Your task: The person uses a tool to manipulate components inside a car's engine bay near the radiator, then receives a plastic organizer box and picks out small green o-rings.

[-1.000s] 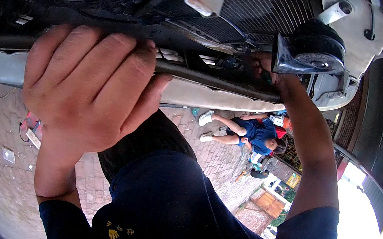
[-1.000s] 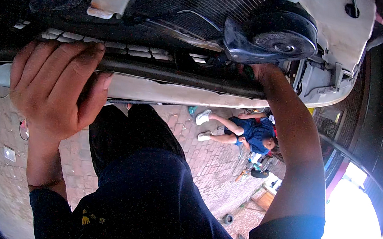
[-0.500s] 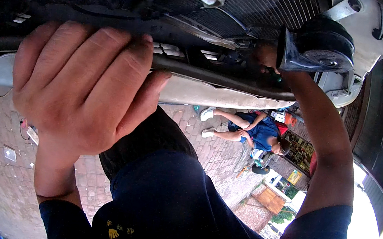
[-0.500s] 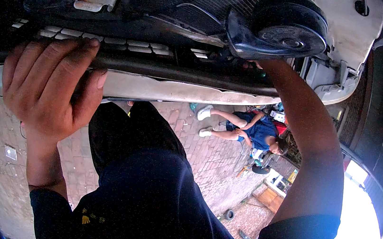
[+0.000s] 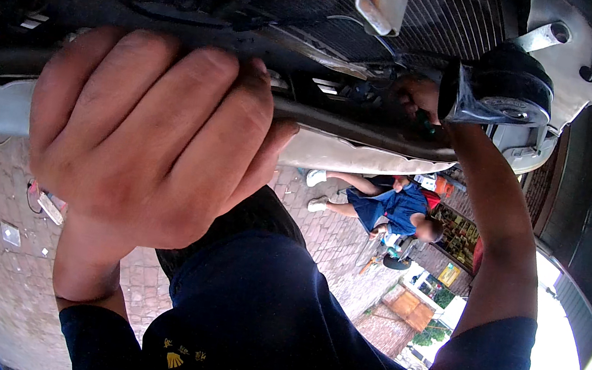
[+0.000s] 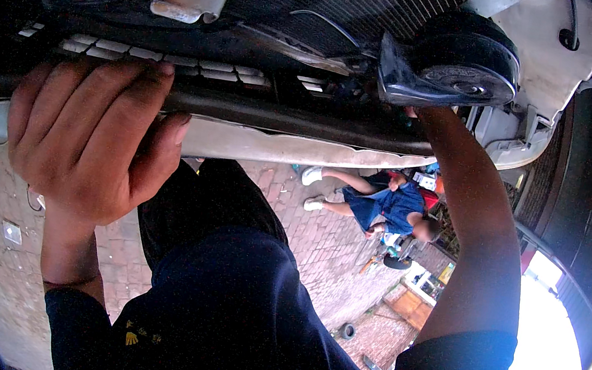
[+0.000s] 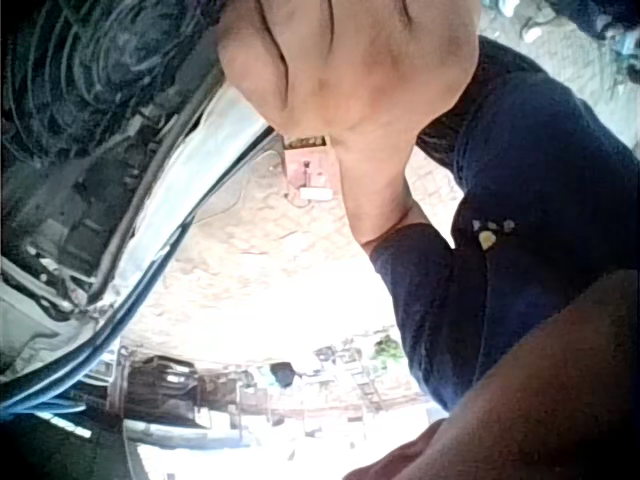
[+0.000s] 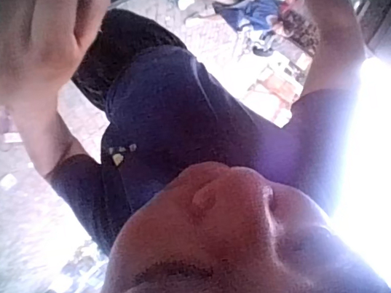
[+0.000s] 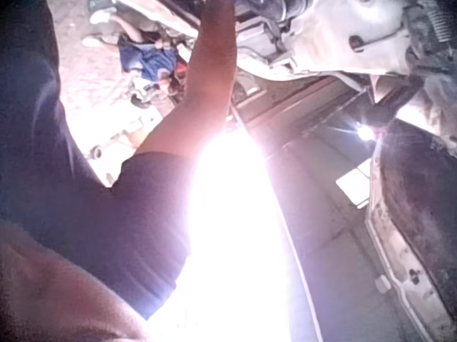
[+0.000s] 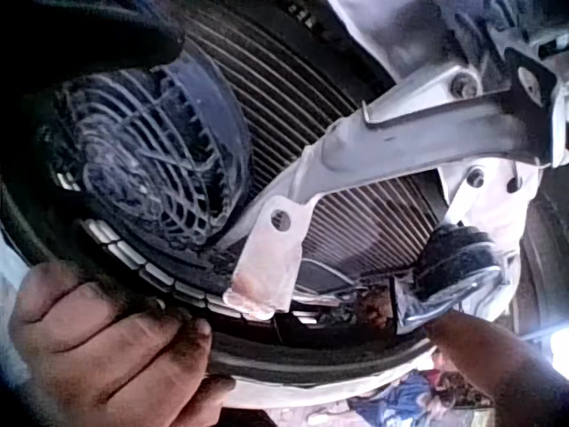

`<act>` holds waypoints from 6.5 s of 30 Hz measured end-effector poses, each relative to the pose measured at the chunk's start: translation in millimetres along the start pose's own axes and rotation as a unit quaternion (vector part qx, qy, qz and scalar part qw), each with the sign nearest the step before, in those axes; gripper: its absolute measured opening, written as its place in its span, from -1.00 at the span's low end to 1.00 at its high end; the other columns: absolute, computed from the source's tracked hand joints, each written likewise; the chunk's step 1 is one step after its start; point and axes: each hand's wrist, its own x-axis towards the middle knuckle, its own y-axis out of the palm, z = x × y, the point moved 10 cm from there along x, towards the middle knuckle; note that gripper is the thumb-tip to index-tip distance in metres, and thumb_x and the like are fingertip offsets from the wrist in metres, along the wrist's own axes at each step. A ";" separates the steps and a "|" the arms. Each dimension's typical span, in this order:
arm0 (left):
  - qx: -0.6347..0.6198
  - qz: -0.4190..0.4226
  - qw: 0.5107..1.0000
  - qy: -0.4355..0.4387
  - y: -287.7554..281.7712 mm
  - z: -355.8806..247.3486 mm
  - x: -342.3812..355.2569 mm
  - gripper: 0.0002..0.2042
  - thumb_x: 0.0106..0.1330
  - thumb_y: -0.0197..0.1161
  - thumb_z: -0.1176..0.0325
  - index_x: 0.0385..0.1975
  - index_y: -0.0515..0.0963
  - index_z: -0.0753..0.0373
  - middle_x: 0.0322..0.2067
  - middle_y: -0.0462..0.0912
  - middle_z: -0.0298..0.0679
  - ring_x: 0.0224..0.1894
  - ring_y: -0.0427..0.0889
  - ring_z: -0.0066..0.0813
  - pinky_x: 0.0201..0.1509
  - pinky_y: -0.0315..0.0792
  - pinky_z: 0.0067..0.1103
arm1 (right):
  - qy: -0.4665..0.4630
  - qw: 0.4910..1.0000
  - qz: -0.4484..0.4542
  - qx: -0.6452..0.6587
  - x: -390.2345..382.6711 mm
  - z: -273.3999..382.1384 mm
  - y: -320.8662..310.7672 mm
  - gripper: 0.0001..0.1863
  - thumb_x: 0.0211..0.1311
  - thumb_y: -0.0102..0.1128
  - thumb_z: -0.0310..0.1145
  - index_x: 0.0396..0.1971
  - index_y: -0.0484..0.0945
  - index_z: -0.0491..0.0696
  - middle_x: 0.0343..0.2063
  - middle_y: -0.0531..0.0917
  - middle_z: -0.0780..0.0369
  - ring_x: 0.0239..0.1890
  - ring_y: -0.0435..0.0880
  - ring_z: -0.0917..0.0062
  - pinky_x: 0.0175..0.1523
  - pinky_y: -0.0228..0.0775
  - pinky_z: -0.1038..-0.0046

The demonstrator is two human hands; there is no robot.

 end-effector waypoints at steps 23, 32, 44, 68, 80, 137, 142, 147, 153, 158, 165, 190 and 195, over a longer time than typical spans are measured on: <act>0.017 0.000 1.000 0.008 0.4 -2.7 2.3 -0.73 0.28 0.31 0.08 -0.26 0.74 0.14 -0.31 0.77 -0.31 -0.29 0.69 -0.43 0.04 0.44 -0.40 | 0.034 0.997 -0.008 -0.065 -9.4 28.8 10.5 -0.50 0.40 0.07 0.06 -0.31 0.69 -0.12 -0.34 0.70 -0.10 -0.21 0.70 0.00 -0.02 0.51 0.02; 0.031 -0.017 0.999 0.021 0.5 -3.7 -0.2 -0.72 0.30 0.28 0.07 -0.25 0.75 0.13 -0.30 0.78 -0.31 -0.27 0.70 -0.42 0.07 0.44 -0.40 | 0.005 1.000 -0.007 0.015 -13.0 34.5 1.0 -0.53 0.48 0.02 -0.02 -0.34 0.66 -0.15 -0.37 0.68 -0.10 -0.24 0.69 -0.02 -0.02 0.49 0.04; 0.030 -0.027 0.999 0.014 0.7 -3.2 -0.7 -0.70 0.30 0.27 0.03 -0.26 0.75 0.12 -0.29 0.78 -0.30 -0.27 0.70 -0.44 0.07 0.44 -0.39 | -0.071 0.991 -0.114 0.005 -11.0 9.8 16.8 -0.52 0.53 -0.07 -0.01 -0.27 0.66 -0.11 -0.34 0.68 -0.09 -0.21 0.66 -0.03 0.03 0.46 0.06; 0.016 0.062 0.998 -0.014 -3.8 -2.1 10.7 -0.76 0.27 0.32 0.16 -0.20 0.73 0.14 -0.21 0.75 -0.33 -0.16 0.67 -0.40 0.13 0.40 -0.40 | -0.090 0.987 -0.035 0.132 -118.7 112.0 -134.1 -0.62 0.51 0.07 -0.08 -0.21 0.58 -0.15 -0.33 0.62 -0.01 -0.26 0.60 0.13 -0.06 0.43 0.21; -0.620 0.169 0.745 -0.180 -0.5 -121.6 58.7 -0.76 0.27 0.32 0.52 -0.07 0.66 0.37 -0.19 0.65 -0.14 -0.23 0.60 -0.50 -0.17 0.45 -0.62 | -0.265 0.750 -0.185 0.576 -268.5 176.5 -165.8 -0.69 0.46 0.13 -0.29 -0.47 0.46 -0.16 -0.58 0.46 0.18 -0.54 0.46 0.29 -0.39 0.29 0.34; -0.021 0.298 0.954 0.010 144.5 -209.8 93.7 -0.62 0.55 -0.03 0.25 -0.09 0.55 0.55 -0.17 0.61 0.18 -0.08 0.56 0.17 0.11 0.40 -0.18 | 0.509 -0.206 -0.567 0.614 -609.0 -157.3 680.4 -0.78 0.28 0.31 -0.41 -0.47 0.41 0.02 -0.67 0.29 0.41 -0.71 0.17 0.65 -0.59 0.01 0.50; 0.005 0.326 0.945 0.035 146.7 -220.7 95.0 -0.53 0.58 -0.08 0.18 -0.23 0.50 0.60 -0.28 0.54 0.31 -0.23 0.49 0.28 -0.06 0.35 -0.09 | 0.490 -0.211 -0.576 0.620 -616.6 -170.2 702.6 -0.77 0.27 0.32 -0.41 -0.47 0.41 0.02 -0.67 0.30 0.42 -0.71 0.16 0.67 -0.59 -0.02 0.51; 0.055 0.333 0.940 -0.060 139.9 -181.8 85.7 -0.43 0.61 -0.11 0.08 -0.39 0.49 0.59 -0.45 0.52 0.34 -0.38 0.43 0.32 -0.21 0.31 -0.07 | 0.473 -0.205 -0.577 0.633 -626.1 -181.5 734.5 -0.84 0.27 0.33 -0.40 -0.37 0.49 -0.05 -0.65 0.39 0.39 -0.73 0.26 0.63 -0.62 0.06 0.49; 0.017 0.408 0.910 -0.080 139.8 -173.9 80.8 -0.39 0.59 -0.08 -0.03 -0.29 0.52 0.58 -0.44 0.61 0.13 -0.38 0.53 -0.07 -0.21 0.38 -0.24 | 0.589 -0.120 -0.507 0.618 -634.3 -205.7 751.8 -0.82 0.25 0.34 -0.35 -0.33 0.58 -0.14 -0.63 0.48 0.35 -0.73 0.33 0.61 -0.62 0.11 0.49; 0.009 0.441 0.885 -0.147 153.5 -179.0 78.0 -0.38 0.56 -0.03 -0.09 -0.23 0.55 0.54 -0.37 0.64 0.02 -0.33 0.53 -0.24 -0.16 0.40 -0.35 | 0.626 -0.122 -0.483 0.600 -643.9 -233.8 795.2 -0.81 0.25 0.34 -0.38 -0.45 0.48 -0.05 -0.68 0.35 0.39 -0.75 0.24 0.63 -0.63 0.11 0.47; 0.021 0.416 0.884 -0.209 145.4 -150.4 75.6 -0.39 0.56 -0.03 -0.10 -0.24 0.56 0.51 -0.35 0.64 -0.06 -0.29 0.53 -0.32 -0.14 0.41 -0.37 | 0.698 -0.065 -0.402 0.590 -637.8 -271.9 871.2 -0.75 0.14 0.42 -0.29 -0.43 0.55 -0.14 -0.66 0.51 0.27 -0.71 0.42 0.51 -0.57 0.28 0.38; 0.099 0.392 0.884 -0.235 149.0 -111.0 41.9 -0.53 0.41 0.27 0.01 -0.24 0.63 0.45 -0.33 0.67 0.00 -0.25 0.62 -0.25 -0.08 0.49 -0.34 | 0.329 0.443 0.057 0.832 -440.2 163.9 799.9 -0.72 0.34 0.08 -0.25 -0.51 0.62 -0.06 -0.66 0.54 0.21 -0.63 0.51 0.43 -0.52 0.35 0.34; 0.213 0.369 0.903 -0.057 139.3 -185.4 101.9 -0.41 0.33 0.19 -0.22 -0.24 0.71 0.32 -0.64 0.61 0.02 -0.44 0.67 0.07 -0.29 0.53 -0.20 | 0.145 -0.003 0.047 0.988 -367.3 167.8 506.3 -0.62 0.45 0.04 -0.21 0.04 0.53 -0.20 -0.34 0.67 0.13 -0.42 0.63 0.42 -0.29 0.52 0.37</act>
